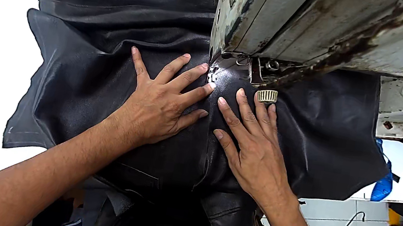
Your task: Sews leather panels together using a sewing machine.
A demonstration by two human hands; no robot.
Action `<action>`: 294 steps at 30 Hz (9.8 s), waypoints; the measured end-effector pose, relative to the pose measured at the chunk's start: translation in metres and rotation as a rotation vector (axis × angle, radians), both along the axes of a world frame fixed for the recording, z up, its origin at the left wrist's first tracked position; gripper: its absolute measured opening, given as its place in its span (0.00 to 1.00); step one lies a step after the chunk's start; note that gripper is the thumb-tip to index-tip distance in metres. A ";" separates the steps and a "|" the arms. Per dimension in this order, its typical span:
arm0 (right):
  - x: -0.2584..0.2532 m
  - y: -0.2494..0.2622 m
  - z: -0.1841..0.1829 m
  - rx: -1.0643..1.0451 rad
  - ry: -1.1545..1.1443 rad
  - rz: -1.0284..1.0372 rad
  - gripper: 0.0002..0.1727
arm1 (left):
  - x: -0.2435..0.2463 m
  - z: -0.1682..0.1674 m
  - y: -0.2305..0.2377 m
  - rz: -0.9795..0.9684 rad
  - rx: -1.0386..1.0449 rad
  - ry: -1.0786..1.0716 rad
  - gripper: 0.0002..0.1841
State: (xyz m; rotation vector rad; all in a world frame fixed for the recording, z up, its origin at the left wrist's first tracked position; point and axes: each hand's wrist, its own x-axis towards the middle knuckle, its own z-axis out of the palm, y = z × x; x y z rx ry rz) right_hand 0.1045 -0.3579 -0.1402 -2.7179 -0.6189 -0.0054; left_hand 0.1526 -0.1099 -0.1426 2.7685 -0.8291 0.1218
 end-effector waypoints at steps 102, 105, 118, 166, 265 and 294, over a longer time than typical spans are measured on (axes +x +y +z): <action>-0.055 0.027 -0.007 0.002 -0.045 -0.053 0.32 | -0.082 0.040 -0.010 0.182 -0.389 0.426 0.23; -0.055 0.027 -0.008 0.016 -0.055 -0.056 0.31 | -0.083 0.036 -0.014 0.171 -0.339 0.402 0.23; -0.054 0.027 -0.007 0.034 -0.048 -0.044 0.30 | -0.051 0.012 -0.004 -0.148 -0.160 0.037 0.20; -0.051 0.000 0.015 0.246 -0.162 0.012 0.22 | -0.105 0.011 -0.024 0.210 -0.153 0.003 0.18; -0.085 -0.002 0.002 0.072 -0.030 -0.054 0.26 | -0.070 0.012 -0.010 0.154 -0.267 0.038 0.14; -0.027 0.016 -0.008 -0.003 -0.065 0.005 0.29 | -0.069 0.029 -0.024 0.144 -0.266 0.160 0.14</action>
